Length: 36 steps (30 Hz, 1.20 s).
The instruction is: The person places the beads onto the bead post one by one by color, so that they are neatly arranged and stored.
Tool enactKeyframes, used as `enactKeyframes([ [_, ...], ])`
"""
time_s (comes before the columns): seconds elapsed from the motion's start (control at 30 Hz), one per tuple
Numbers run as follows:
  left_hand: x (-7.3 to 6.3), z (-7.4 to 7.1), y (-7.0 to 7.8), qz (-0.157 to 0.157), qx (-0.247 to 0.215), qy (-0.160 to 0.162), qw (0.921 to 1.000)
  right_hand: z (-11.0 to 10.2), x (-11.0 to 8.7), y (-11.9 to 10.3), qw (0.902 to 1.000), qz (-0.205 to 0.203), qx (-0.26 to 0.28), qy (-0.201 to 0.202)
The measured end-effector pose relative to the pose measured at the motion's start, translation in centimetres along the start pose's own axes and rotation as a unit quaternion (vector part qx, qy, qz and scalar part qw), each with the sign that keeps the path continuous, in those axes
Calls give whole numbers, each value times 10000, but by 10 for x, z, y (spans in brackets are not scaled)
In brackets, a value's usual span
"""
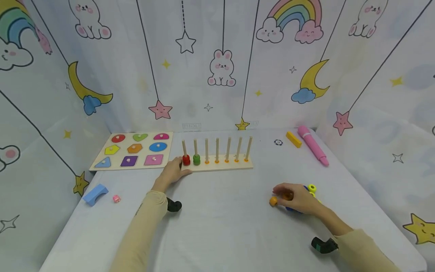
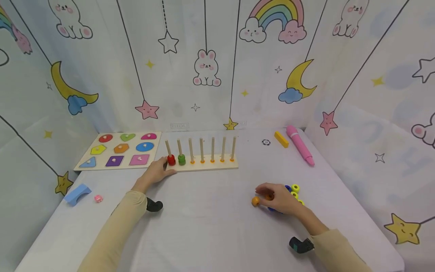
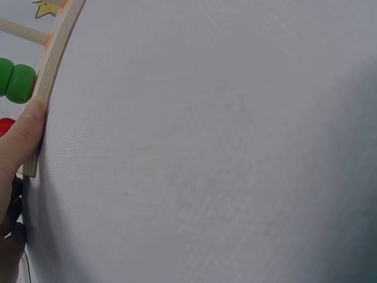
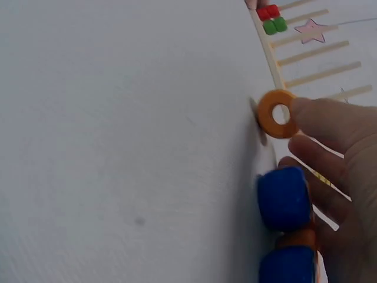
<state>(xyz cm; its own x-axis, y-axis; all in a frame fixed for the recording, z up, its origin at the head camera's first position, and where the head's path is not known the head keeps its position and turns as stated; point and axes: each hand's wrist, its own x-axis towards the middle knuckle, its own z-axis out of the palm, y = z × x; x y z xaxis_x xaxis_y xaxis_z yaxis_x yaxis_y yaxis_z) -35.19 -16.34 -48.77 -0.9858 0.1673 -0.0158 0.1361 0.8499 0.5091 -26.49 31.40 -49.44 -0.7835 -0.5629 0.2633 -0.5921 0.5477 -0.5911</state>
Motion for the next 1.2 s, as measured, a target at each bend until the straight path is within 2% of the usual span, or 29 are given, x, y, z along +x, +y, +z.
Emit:
enactKeyframes([
  [0.13, 0, 1, 1, 10, -20, 28, 10000, 4, 1, -4, 9996, -18, -211, -200],
  [0.27, -1, 1, 2, 10, -12, 31, 10000, 6, 3, -5, 9997, -27, -81, -247],
  [0.53, 1, 2, 3, 54, 8, 27, 10000, 10, 4, -8, 9958, -887, -61, -208],
  [0.67, 2, 1, 3, 68, -10, 31, 10000, 8, 4, -9, 9933, -1129, -96, -249],
  [0.77, 2, 0, 3, 74, -39, 45, 10000, 6, 3, -10, 9940, -1022, -223, -311],
  [0.9, 2, -2, 3, 55, -70, 22, 10000, 4, 4, -11, 9966, -623, -394, -359],
  [1.0, 1, -2, 2, 10, -73, -5, 10000, 4, 9, -10, 9987, -369, -331, -115],
  [1.13, 1, -1, 1, -39, -87, -32, 9999, 5, 25, -13, 9978, -240, 113, 602],
  [1.2, 0, -2, 1, -32, -79, -39, 10000, 3, 36, -24, 9953, -287, 272, 884],
])
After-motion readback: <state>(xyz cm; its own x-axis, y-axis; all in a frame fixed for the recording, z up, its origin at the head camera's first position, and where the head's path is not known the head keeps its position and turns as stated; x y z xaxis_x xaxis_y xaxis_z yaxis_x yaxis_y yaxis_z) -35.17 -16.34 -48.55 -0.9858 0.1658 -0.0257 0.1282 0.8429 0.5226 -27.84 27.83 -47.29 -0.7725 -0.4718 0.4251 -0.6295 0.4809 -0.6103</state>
